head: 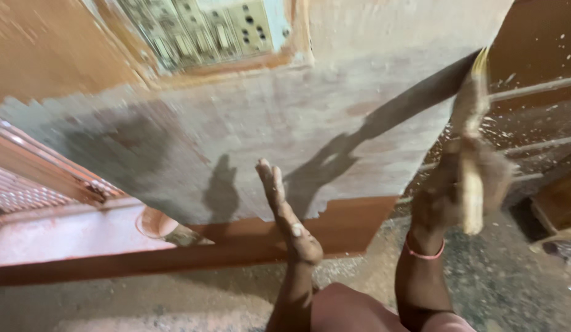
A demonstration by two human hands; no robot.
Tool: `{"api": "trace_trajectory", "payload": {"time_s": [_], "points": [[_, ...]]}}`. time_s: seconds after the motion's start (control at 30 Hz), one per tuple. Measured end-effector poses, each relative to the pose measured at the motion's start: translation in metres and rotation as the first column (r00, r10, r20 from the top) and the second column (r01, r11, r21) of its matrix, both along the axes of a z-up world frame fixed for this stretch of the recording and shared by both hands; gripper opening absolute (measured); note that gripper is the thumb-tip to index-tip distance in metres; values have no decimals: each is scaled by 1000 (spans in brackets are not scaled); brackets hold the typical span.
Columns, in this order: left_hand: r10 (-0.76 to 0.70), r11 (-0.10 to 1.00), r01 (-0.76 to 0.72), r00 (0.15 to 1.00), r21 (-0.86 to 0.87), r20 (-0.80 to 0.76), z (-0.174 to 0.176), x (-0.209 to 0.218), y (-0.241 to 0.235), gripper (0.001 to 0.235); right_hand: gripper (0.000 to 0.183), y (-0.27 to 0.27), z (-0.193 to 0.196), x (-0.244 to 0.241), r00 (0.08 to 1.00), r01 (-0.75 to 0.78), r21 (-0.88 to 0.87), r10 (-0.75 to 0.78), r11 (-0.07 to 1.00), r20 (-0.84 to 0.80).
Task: The person paints a wall with white paint using a paintbrush. They repeatedly dip the brush into a bucket of paint and apply it to the wall surface in broad strokes.
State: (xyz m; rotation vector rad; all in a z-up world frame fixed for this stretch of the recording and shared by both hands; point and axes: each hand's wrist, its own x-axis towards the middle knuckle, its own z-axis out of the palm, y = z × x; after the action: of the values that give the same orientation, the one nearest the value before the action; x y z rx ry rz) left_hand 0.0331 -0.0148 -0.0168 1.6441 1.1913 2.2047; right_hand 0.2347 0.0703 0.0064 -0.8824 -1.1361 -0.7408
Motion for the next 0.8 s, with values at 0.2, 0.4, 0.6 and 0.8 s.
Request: {"api": "trace_trajectory", "payload": {"time_s": [0.2,0.4,0.6,0.8], "points": [[-20,997,20,1000,76,1,-3,-8,17,72,14,-13,-1,-58,979,-47,-192,83,980,187],[33,998,-37,997,57,67,-4,-21,24,74,15,-48,1,-91,880,-424,-319,468,848,75],[45,993,-50,998,110,50,0,-30,27,74,11,-32,0,-82,607,-795,-126,771,594,-193],[-32,993,25,998,115,58,6,-28,29,76,14,-1,13,-17,750,-621,40,608,783,-259]]}}
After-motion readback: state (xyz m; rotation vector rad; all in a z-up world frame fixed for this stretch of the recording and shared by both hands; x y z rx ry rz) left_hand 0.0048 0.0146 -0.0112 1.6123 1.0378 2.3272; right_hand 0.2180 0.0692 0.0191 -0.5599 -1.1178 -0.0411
